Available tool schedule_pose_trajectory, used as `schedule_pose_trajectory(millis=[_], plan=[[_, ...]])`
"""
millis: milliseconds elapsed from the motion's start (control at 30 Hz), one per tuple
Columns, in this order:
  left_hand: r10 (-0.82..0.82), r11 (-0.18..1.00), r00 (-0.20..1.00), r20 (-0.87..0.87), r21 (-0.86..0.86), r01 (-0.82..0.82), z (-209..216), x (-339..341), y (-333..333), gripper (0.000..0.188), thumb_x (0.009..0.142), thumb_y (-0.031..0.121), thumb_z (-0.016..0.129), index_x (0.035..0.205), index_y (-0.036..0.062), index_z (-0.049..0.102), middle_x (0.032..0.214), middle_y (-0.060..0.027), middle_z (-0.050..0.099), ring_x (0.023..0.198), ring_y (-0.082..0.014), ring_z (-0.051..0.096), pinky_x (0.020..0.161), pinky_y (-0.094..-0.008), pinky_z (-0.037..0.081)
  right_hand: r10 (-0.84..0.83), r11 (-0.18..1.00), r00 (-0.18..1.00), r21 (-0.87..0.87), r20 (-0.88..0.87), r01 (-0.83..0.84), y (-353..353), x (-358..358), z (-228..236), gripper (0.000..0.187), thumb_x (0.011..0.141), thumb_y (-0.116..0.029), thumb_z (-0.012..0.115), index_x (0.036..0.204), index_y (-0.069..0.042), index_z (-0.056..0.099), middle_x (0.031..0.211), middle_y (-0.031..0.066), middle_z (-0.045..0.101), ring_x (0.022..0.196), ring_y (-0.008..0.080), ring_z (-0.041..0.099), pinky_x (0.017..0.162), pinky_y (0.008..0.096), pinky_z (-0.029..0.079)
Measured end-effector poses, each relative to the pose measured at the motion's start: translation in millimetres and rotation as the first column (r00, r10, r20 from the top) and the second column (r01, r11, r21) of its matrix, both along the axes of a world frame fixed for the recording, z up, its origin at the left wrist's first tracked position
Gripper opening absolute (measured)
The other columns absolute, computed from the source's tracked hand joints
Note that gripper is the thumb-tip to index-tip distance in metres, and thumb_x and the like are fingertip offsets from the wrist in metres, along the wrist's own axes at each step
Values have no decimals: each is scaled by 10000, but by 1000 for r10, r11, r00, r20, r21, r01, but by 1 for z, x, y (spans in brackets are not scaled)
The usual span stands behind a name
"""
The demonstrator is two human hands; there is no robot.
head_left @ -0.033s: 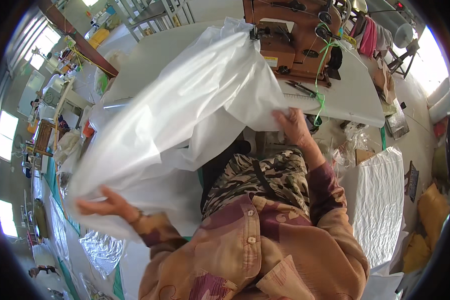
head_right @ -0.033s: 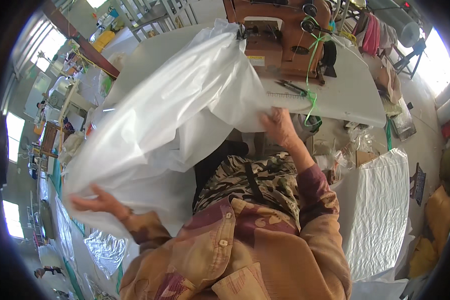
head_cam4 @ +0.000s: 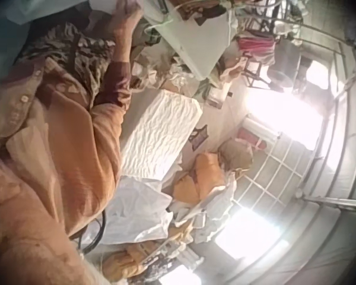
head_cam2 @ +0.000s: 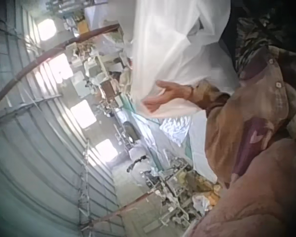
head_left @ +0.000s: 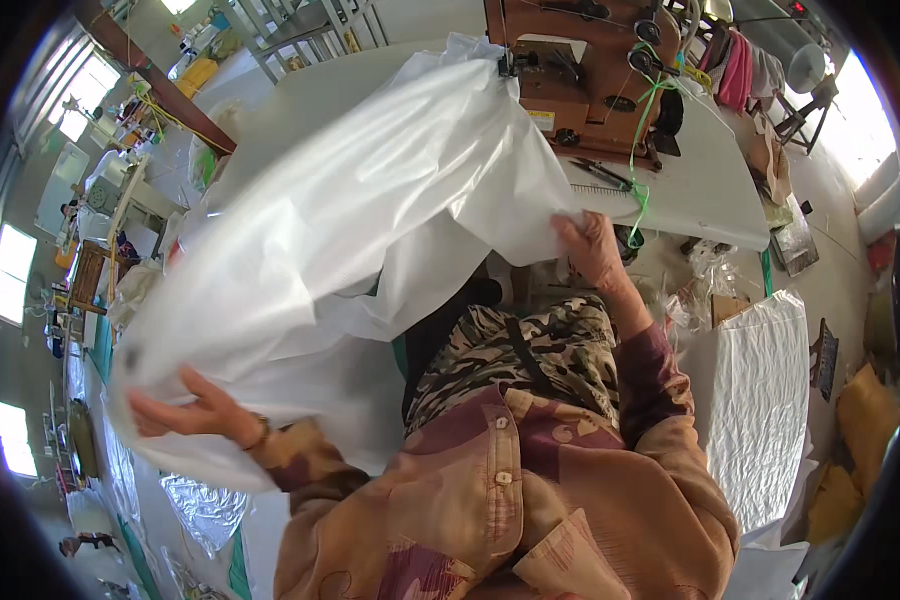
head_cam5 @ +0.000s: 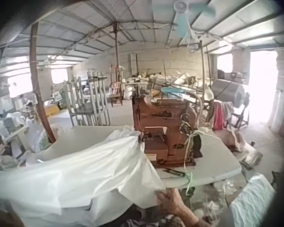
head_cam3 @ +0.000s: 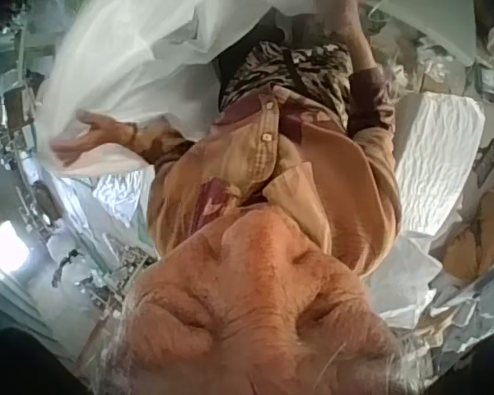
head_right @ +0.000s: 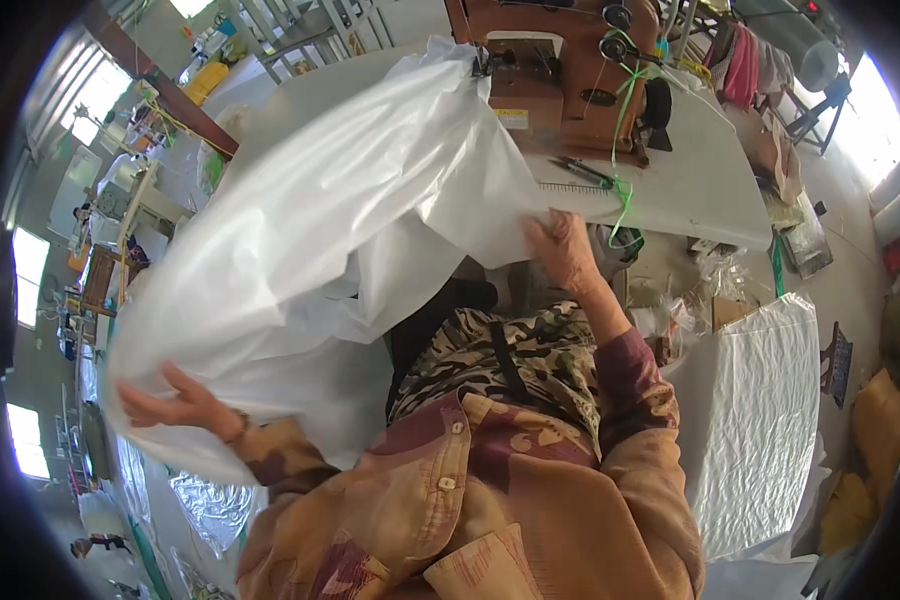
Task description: The person folds a large white plastic sheet and sews its edges using a sewing machine. They repeatedly align the plastic under the needle, guide it through the machine, and adjust the material to create seams.
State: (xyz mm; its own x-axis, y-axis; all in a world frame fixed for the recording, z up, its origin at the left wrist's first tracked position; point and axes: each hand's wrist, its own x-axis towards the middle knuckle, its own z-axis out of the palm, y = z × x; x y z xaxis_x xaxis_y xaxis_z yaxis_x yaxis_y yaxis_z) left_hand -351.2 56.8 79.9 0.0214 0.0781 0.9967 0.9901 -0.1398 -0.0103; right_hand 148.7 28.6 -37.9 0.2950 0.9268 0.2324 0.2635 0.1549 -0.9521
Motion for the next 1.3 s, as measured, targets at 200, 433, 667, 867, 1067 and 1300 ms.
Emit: schedule_pose_trajectory(millis=[200,433,667,867,1067,1300], plan=[[144,270,891,-431,-849,-455,-92,-185,130,341,954,364,589,1088,67,690,1091,-171,697,987,-393,640,883,-462,493,-308,943,819,39,484,332,1,23,-32,363,906,-337,641,959,20,681,756,184,677,726,330,678,675,403,505],[-423,627,846,326,-568,532,-128,77,22,707,846,310,751,1427,35,457,1502,-207,400,1402,-375,364,1120,-513,306,-522,837,582,244,623,490,-25,-13,10,347,893,-259,676,1127,-15,599,1069,170,670,937,352,643,809,440,480],[23,629,957,290,-748,211,-243,53,-24,443,850,147,692,1255,11,572,1282,-224,547,1251,-376,488,1007,-499,390,-314,852,679,512,664,-107,-33,-80,24,203,833,-90,691,1018,-44,620,1127,103,640,1015,324,603,892,434,454],[210,447,556,804,-585,677,-205,-35,-79,245,893,112,635,1105,-11,648,1106,-190,642,937,-316,642,707,-426,514,168,873,785,280,596,-400,0,-135,-9,160,861,-73,652,1016,-37,668,993,126,700,921,301,661,832,413,512],[-346,786,938,-7,-548,286,-27,-7,-123,484,943,223,628,1322,-51,505,1372,-243,524,1241,-362,526,1000,-475,459,751,643,660,213,10,-736,8,-211,26,253,964,-144,534,1099,46,632,945,156,700,846,267,693,782,362,553],[-378,837,926,5,-425,344,31,24,-114,459,958,226,606,1310,-54,518,1356,-230,536,1227,-334,536,1009,-444,455,710,704,670,204,-218,-680,20,-245,97,359,963,-236,572,1192,39,597,1096,126,657,992,214,627,896,334,513]])
